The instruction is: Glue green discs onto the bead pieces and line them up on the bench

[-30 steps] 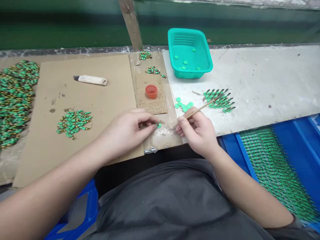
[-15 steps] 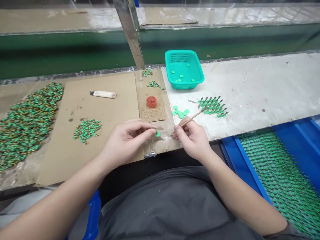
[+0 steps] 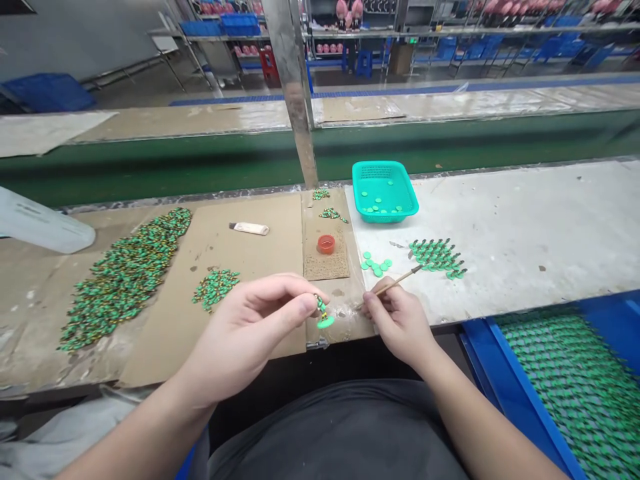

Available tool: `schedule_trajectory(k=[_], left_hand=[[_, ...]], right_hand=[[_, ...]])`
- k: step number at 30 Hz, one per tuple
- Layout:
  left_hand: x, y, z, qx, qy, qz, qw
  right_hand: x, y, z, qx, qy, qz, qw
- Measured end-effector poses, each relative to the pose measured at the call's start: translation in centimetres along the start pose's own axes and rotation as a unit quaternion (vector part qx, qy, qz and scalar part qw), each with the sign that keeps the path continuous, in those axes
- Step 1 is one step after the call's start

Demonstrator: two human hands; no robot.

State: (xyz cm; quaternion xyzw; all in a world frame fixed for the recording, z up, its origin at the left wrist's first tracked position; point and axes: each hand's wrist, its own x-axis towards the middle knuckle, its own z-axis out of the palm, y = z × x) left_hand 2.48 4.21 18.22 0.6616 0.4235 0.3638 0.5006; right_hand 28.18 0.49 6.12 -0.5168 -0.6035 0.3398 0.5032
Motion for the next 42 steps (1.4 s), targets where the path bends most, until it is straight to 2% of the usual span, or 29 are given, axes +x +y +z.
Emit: schedule_trajectory(k=[9, 12, 15, 17, 19, 21, 23, 26, 28, 31, 34, 42], left_hand=[[0.3, 0.2, -0.2, 0.002, -0.002, 0.015, 1.0], [0.5, -0.8, -0.4, 0.059, -0.004, 0.024, 0.998], [2.3, -2.1, 0.3, 0.123, 0.028, 0.031, 0.992], [4.5, -2.5, 1.8, 0.15, 0.009, 0.032, 0.988], [7.0, -2.3, 4.2, 0.175, -0.05, 0.051, 0.982], [9.5, -2.0, 7.4, 0.215, -0.113, 0.115, 0.963], [11.9, -2.0, 10.7, 0.273, -0.15, 0.213, 0.926], [15.0, -2.6, 15.0, 0.32, -0.159, 0.288, 0.888], [16.4, -3.1, 16.9, 0.343, -0.152, 0.311, 0.874], [17.5, -3.5, 18.3, 0.375, -0.152, 0.333, 0.852], [17.9, -3.7, 18.5, 0.395, -0.155, 0.342, 0.838], [17.8, -4.4, 19.3, 0.402, -0.149, 0.337, 0.838]], right_hand=[[0.2, 0.2, 0.3, 0.007, -0.004, -0.035, 0.999], [-0.5, -0.3, -0.1, -0.009, 0.002, -0.057, 0.998], [-1.9, -0.5, -1.3, -0.032, 0.006, -0.08, 0.996], [-3.4, -0.4, -2.6, -0.047, 0.013, -0.088, 0.995], [-5.2, -0.3, -4.1, -0.06, 0.029, -0.085, 0.994], [-7.0, -0.4, -5.6, -0.069, 0.053, -0.07, 0.994], [-8.5, -0.4, -7.0, -0.074, 0.079, -0.053, 0.993], [-9.9, -0.3, -8.6, -0.082, 0.11, -0.036, 0.99], [-10.4, -0.1, -9.4, -0.089, 0.125, -0.028, 0.988], [-10.8, 0.2, -10.4, -0.096, 0.136, -0.018, 0.986], [-11.0, 0.4, -11.1, -0.097, 0.137, -0.012, 0.986], [-10.8, 0.9, -11.5, -0.096, 0.139, -0.011, 0.986]])
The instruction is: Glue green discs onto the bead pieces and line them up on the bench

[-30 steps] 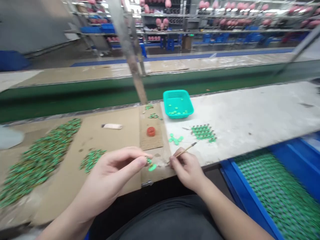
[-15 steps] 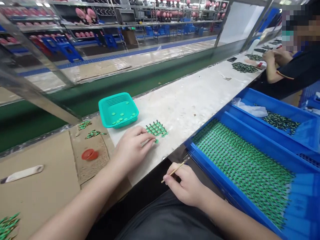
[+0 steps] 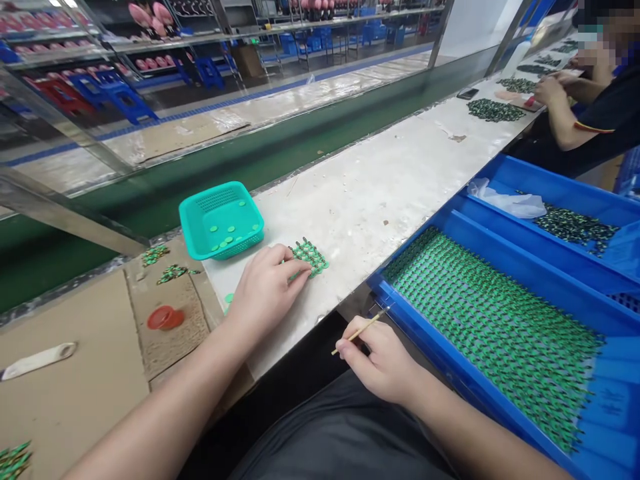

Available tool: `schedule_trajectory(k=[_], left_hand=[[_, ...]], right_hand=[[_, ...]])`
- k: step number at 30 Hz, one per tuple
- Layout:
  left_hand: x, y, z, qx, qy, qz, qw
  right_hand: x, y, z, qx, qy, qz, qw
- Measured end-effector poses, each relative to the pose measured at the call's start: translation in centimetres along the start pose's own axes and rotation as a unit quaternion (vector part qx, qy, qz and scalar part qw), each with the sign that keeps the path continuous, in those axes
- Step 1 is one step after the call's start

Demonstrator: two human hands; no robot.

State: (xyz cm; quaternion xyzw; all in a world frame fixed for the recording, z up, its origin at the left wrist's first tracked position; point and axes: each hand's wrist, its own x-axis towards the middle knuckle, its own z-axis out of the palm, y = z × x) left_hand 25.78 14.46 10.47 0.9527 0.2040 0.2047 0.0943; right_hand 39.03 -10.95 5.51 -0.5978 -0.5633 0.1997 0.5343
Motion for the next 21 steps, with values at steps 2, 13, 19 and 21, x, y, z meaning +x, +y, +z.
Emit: schedule_trajectory(k=[2, 13, 19, 21], left_hand=[[-0.4, 0.2, -0.7, -0.008, 0.007, -0.009, 1.0], [-6.0, -4.1, -10.0, -0.001, -0.111, -0.217, 0.97], [-8.3, -4.2, -7.3, 0.035, -0.116, -0.201, 0.972], [-8.9, -4.2, -7.0, 0.033, -0.119, -0.191, 0.974]], right_hand=[[0.0, 0.0, 0.0, 0.0, -0.002, -0.001, 1.0], [0.3, -2.5, -1.0, 0.046, -0.061, 0.067, 0.995], [0.4, -4.8, -1.0, 0.033, -0.032, 0.021, 0.999], [0.3, -5.2, -1.0, 0.027, -0.028, 0.014, 0.999]])
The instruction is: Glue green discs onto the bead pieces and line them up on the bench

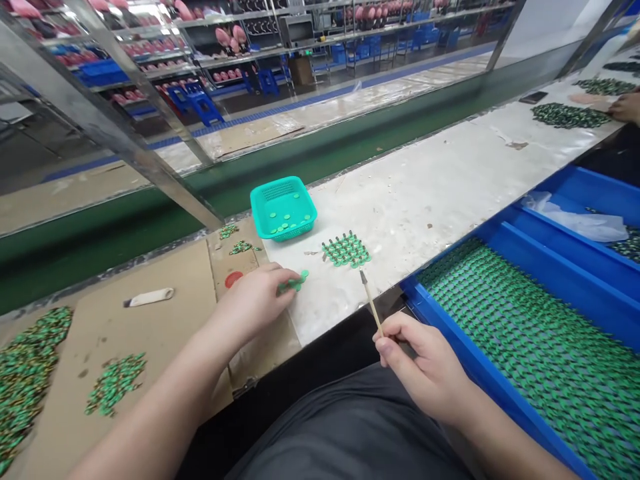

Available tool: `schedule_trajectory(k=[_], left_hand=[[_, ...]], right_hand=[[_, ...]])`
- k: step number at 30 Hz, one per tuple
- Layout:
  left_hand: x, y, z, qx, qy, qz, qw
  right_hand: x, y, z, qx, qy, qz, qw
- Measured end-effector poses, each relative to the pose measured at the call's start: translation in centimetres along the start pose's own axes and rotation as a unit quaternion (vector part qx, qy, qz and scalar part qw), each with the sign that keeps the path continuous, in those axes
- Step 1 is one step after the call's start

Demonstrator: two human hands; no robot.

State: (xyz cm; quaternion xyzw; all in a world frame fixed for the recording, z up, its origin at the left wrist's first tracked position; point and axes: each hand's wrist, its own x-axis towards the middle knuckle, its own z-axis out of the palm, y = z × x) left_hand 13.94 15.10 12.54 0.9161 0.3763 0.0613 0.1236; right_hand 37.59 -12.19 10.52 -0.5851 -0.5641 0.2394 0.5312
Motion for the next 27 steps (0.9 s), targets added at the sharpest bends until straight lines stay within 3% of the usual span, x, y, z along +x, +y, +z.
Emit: schedule_trajectory(k=[7, 14, 17, 21, 24, 27], left_hand=[[-1.7, -0.9, 0.9, 0.005, 0.021, 0.009, 1.0], [-10.4, -2.7, 1.1, -0.015, 0.063, 0.018, 0.998], [-12.8, -3.1, 1.6, -0.044, 0.067, 0.012, 0.997], [-12.9, -3.0, 2.6, -0.064, 0.084, -0.017, 0.994], [-12.5, -2.7, 3.4, -0.064, 0.1, -0.032, 0.992], [-12.9, -2.7, 3.8, -0.052, 0.122, -0.058, 0.989]], right_hand=[[-0.1, -0.5, 0.8, -0.001, -0.011, 0.001, 1.0], [0.1, -0.5, 2.2, 0.101, -0.037, 0.059, 0.992], [1.8, -0.9, 2.9, 0.194, -0.072, 0.072, 0.976], [5.5, -1.7, 4.2, 0.316, -0.117, 0.097, 0.936], [7.9, -2.3, 5.6, 0.273, -0.111, 0.08, 0.952], [9.6, -2.4, 7.4, 0.162, -0.087, 0.006, 0.983]])
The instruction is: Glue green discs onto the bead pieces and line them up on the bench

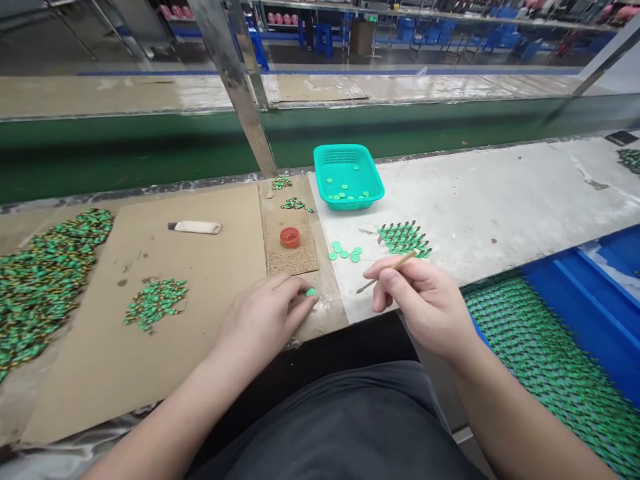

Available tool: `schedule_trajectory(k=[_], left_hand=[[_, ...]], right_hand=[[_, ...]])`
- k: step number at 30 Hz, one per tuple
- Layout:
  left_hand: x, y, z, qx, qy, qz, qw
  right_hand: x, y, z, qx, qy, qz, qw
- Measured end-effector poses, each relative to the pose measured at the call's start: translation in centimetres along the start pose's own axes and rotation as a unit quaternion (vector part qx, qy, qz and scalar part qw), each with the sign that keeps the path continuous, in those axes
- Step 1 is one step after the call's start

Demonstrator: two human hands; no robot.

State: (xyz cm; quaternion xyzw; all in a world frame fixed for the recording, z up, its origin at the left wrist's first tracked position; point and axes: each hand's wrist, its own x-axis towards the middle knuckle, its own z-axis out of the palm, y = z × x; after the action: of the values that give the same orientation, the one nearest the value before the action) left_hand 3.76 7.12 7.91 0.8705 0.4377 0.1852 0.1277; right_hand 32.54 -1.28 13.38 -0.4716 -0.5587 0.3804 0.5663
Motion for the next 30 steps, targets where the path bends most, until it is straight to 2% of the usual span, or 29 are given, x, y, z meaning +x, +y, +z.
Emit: schedule_trajectory(k=[3, 8, 12, 14, 16, 19, 23, 30], left_hand=[[-0.8, -0.4, -0.4, 0.005, 0.019, -0.006, 1.0], [-0.9, -1.0, 0.0, -0.029, 0.035, 0.061, 0.997], [-2.0, -0.7, 0.2, -0.046, 0.073, 0.047, 0.995], [-3.4, -0.7, -0.2, -0.06, 0.087, 0.061, 0.993], [-4.8, -0.8, -0.7, -0.048, 0.098, 0.076, 0.991], [-6.0, -1.1, -0.9, -0.006, 0.103, 0.097, 0.99], [-5.4, -1.0, -0.5, 0.042, 0.085, 0.119, 0.988], [-4.5, -0.9, 0.5, 0.017, 0.103, 0.166, 0.981]], right_hand=[[1.6, 0.7, 1.4, -0.095, -0.016, -0.06, 0.994], [3.2, 1.9, 2.7, -0.188, -0.089, -0.095, 0.973], [3.3, 2.1, 2.5, -0.282, -0.148, -0.072, 0.945], [3.1, 2.0, 2.2, -0.291, -0.154, -0.048, 0.943], [3.1, 1.9, 2.1, -0.272, -0.132, -0.031, 0.953], [3.4, 2.2, 2.6, -0.223, -0.063, -0.013, 0.973], [5.2, 3.2, 4.3, -0.18, -0.008, -0.015, 0.983], [10.2, 3.6, 8.2, -0.198, 0.016, -0.085, 0.976]])
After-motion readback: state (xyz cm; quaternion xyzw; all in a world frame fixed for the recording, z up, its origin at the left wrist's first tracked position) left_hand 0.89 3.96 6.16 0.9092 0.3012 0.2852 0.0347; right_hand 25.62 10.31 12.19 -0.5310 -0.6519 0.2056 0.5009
